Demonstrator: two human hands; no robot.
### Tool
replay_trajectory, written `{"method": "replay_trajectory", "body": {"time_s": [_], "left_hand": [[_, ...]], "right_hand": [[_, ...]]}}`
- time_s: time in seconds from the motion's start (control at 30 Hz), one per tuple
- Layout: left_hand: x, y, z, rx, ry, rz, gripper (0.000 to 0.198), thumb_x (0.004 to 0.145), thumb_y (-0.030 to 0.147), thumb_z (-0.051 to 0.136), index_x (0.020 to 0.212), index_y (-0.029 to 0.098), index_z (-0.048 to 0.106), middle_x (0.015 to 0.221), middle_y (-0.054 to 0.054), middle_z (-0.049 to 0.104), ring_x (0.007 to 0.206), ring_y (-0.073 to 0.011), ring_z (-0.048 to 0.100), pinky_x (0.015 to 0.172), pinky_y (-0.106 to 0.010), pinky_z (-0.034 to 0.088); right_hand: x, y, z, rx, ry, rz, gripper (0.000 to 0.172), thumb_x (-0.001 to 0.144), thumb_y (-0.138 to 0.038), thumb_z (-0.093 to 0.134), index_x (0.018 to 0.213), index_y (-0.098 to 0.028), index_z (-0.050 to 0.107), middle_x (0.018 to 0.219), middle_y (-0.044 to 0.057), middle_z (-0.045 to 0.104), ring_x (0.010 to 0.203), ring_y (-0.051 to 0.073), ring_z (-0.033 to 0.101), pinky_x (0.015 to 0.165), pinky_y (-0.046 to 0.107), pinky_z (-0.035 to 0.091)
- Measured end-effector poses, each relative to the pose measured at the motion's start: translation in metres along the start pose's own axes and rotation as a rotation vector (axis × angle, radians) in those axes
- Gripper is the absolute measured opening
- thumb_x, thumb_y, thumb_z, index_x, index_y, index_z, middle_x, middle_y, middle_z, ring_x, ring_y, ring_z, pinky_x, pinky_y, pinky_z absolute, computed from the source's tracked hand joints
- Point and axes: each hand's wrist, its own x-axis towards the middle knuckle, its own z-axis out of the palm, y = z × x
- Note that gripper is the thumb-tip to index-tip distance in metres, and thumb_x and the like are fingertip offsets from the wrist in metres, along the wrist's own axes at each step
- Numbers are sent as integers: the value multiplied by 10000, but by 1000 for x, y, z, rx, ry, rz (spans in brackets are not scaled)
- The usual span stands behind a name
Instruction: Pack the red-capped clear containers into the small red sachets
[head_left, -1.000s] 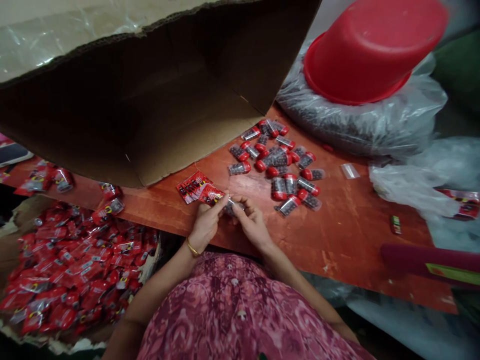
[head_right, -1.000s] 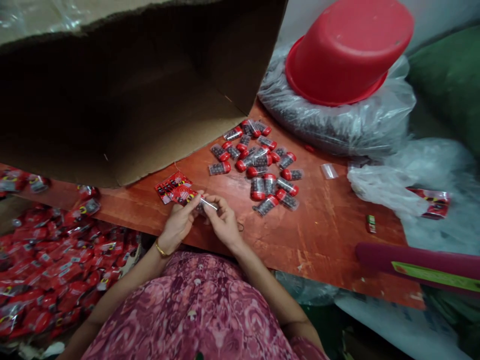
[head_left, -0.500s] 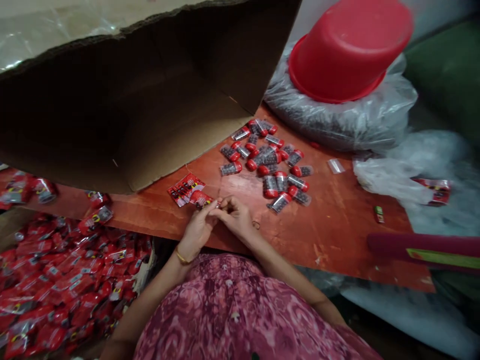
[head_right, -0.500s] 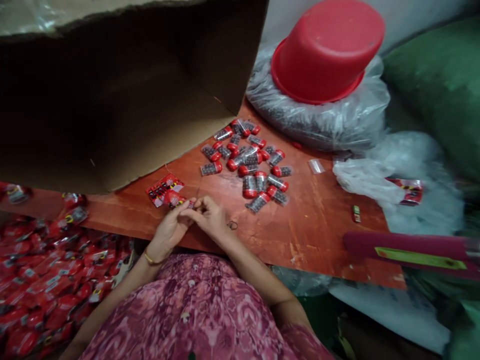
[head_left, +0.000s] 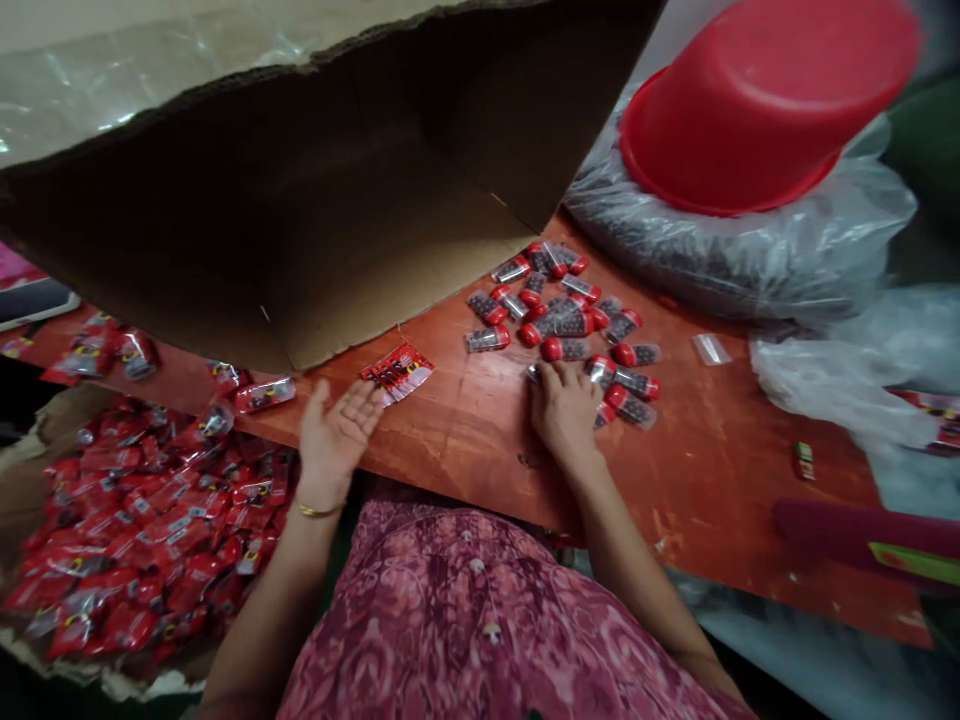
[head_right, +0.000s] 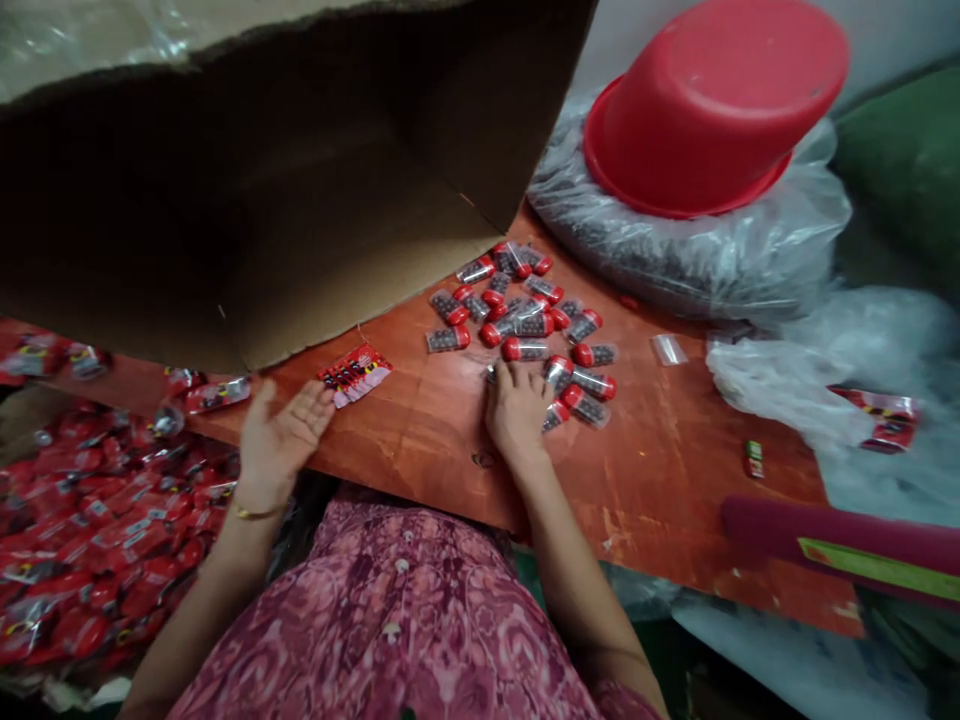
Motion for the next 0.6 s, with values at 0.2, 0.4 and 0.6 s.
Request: {"method": "replay_trajectory", "body": {"time_s": [0.2,0.4,0.6], "left_hand": [[15,-27,27,1072,-26,888,312,714,401,647,940,191,692,989,-98,697,952,-247,628,896,-405,452],[45,-26,42,1726,-34,1010,287,824,362,526,1001,229,708,1294,-114,552,1317,-341,329,1070,-567,186],[47,-28,42,1740,-13,1025,282,847,329,471,954,249,720,1265,-83,580,1311,-327,345,1068,-579,183]], "right_hand": [[-11,-10,11,248,-1,-394,478,713,-22,402,1127,-189,573,1187,80,610,1190,253,433,1027,475,210],[-21,-7,6,391,141,-322,338,732,-134,489,1051,-186,588,1189,114,589,1178,281,468,978,501,331],[-19,-30,-8,532,224,-339,210,787,-125,501,947,-193,618,1043,93,658,1029,244,560,891,444,418]]}}
